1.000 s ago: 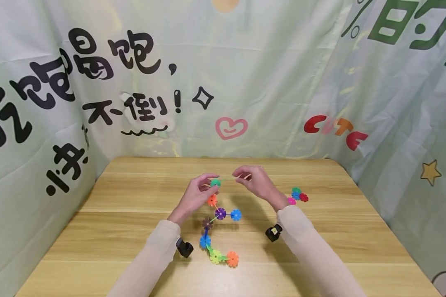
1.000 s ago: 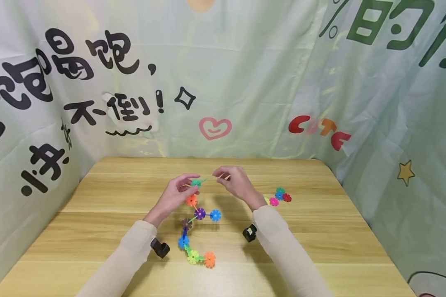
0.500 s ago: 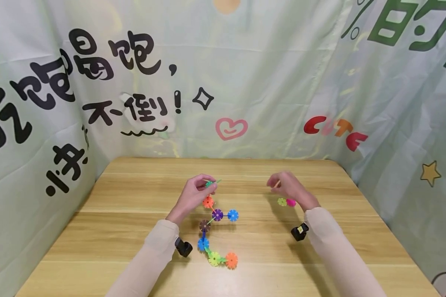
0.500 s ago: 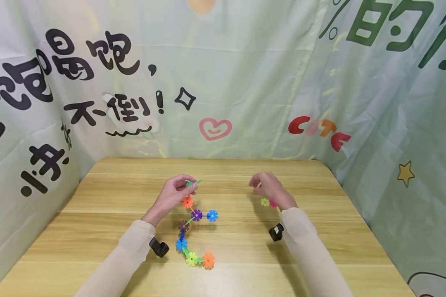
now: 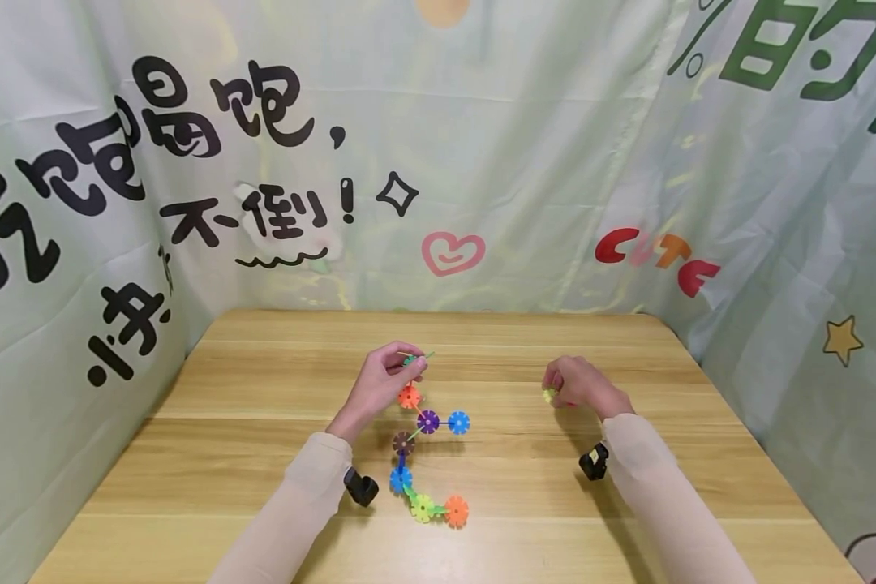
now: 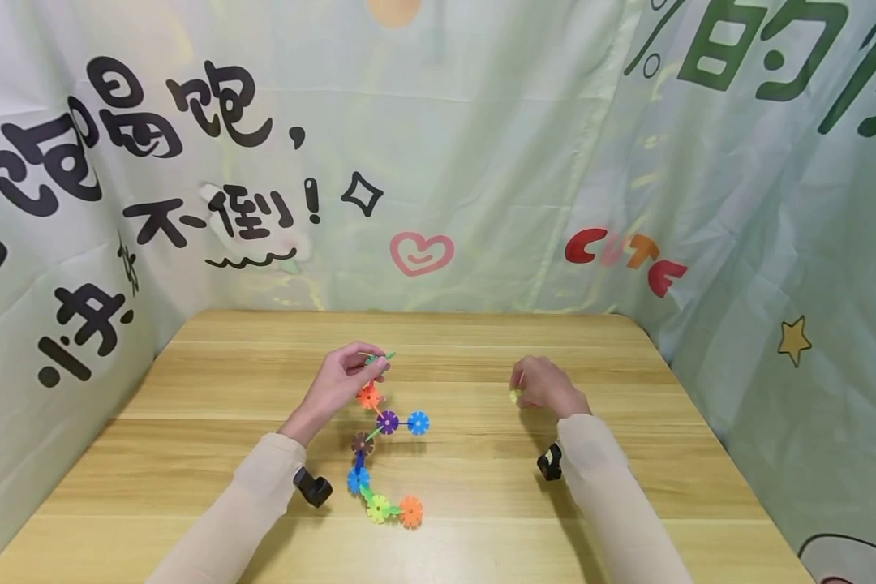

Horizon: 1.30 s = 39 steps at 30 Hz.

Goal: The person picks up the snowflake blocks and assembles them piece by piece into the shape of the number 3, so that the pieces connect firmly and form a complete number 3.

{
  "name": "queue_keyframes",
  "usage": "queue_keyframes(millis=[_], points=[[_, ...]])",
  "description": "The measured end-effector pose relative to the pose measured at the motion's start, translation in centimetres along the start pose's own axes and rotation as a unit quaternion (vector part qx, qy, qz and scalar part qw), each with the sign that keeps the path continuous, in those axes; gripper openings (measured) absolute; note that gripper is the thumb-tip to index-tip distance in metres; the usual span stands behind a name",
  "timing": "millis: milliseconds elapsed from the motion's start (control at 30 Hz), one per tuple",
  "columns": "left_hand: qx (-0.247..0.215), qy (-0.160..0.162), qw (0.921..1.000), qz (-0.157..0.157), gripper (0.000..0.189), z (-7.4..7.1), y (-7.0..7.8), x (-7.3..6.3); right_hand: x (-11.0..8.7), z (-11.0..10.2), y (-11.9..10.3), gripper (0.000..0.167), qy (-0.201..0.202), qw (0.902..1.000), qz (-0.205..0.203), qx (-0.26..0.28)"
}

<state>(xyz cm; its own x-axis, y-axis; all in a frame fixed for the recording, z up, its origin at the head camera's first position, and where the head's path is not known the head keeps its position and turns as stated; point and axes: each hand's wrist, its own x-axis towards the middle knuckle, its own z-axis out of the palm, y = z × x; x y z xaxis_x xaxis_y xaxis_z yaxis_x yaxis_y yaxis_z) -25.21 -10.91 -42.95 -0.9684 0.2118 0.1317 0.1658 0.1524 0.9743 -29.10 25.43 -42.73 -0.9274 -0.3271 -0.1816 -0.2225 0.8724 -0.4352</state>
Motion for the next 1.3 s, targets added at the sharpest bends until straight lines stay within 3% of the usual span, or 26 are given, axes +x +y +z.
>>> queue_keyframes(millis=[267, 467, 900, 1067, 1300], points=[[0.005, 0.000, 1.0000, 0.005, 0.025, 0.2, 0.0, 0.0, 0.4, 0.4, 0.1, 0.020, 0.020, 0.9992, -0.017, 0.030], [0.010, 0.004, 0.9999, 0.009, 0.027, 0.2, 0.0, 0.0, 0.7, 0.5, 0.1, 0.009, 0.054, 0.9969, -0.039, 0.041], [0.010, 0.003, 0.9998, 0.016, 0.027, 0.4, 0.0, 0.0, 1.1, 0.5, -0.5, 0.007, 0.044, 0.9957, -0.045, 0.069], [0.010, 0.003, 0.9999, 0.011, 0.025, 0.6, 0.2, 0.0, 1.2, 0.1, -2.0, 0.003, 0.058, 0.9914, -0.063, 0.099], [0.012, 0.003, 0.9999, 0.010, 0.025, 0.6, 0.2, 0.0, 1.2, -0.5, -5.5, 0.014, 0.062, 0.9815, -0.079, 0.163]])
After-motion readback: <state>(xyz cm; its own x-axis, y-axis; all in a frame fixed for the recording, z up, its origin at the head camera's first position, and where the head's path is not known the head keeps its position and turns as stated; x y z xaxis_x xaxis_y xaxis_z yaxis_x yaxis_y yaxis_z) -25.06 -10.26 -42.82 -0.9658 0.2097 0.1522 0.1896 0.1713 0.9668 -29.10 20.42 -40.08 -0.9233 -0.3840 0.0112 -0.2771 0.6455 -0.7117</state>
